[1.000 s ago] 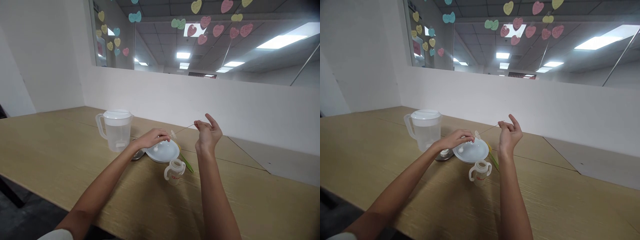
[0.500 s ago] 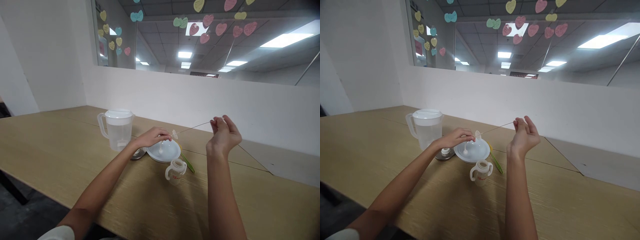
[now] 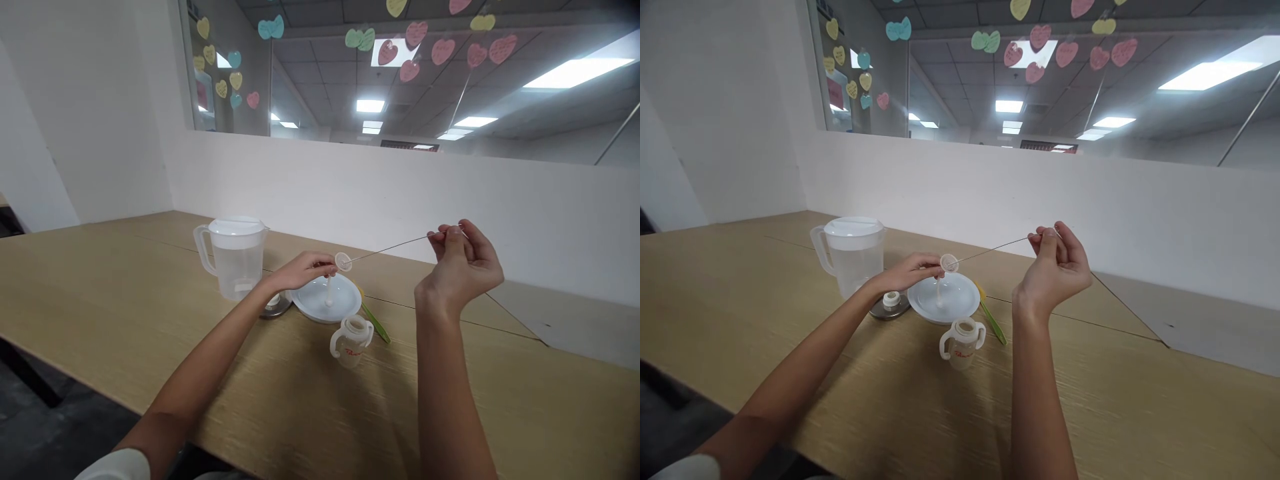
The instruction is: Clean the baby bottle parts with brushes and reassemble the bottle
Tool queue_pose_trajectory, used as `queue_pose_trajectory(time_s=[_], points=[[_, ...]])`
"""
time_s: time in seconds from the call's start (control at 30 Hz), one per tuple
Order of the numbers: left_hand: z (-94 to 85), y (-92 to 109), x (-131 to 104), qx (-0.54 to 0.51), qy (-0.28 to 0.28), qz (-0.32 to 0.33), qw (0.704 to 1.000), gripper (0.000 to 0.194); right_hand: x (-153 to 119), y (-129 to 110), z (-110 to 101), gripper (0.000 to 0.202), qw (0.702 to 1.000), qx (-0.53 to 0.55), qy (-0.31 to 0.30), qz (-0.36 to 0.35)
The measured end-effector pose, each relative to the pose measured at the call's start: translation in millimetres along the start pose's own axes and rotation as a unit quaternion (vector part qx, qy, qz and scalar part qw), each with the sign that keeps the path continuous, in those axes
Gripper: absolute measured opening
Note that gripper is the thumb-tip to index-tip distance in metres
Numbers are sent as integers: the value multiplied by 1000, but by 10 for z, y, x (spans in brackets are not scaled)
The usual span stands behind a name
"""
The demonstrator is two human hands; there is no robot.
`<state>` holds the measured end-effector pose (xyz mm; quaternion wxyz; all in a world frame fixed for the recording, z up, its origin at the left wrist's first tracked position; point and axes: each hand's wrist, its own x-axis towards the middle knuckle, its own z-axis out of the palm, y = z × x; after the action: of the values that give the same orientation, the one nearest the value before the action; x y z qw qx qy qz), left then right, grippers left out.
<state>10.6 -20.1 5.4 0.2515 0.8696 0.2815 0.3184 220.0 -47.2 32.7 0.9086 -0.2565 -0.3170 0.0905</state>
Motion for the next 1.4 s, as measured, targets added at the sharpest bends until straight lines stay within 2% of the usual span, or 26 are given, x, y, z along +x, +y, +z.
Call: queue_pose_trajectory(time_s=[0.1,0.33,0.53,0.8,1.03,1.2,1.4], points=[[1,-1,-4,0,-4,4,1000,25,13,-16,-16,14,1000,14,11,10],[-1,2,0,1,-6,-6,1000,24,-37,-34,21,14,1000,3,-21,-2],[-7,-2,4,0,-6,14,1000,24,-85,-116,71,12,1000,3,2,-24],[-1,3,6,-4,-9,15,1000,24,-80,-117,65,11,999,4,-4,-32],[12,7,4,-40,-11,-6,999,26,-122,-73,75,15,996,-34,-63,-48],[39,102,-2,-63,-35,-17,997,25,-174,20,97,23,991,-43,-128,-8],[61,180,-19,-62,-46,-10,997,27,-298,106,143,25,985,-47,-165,20]])
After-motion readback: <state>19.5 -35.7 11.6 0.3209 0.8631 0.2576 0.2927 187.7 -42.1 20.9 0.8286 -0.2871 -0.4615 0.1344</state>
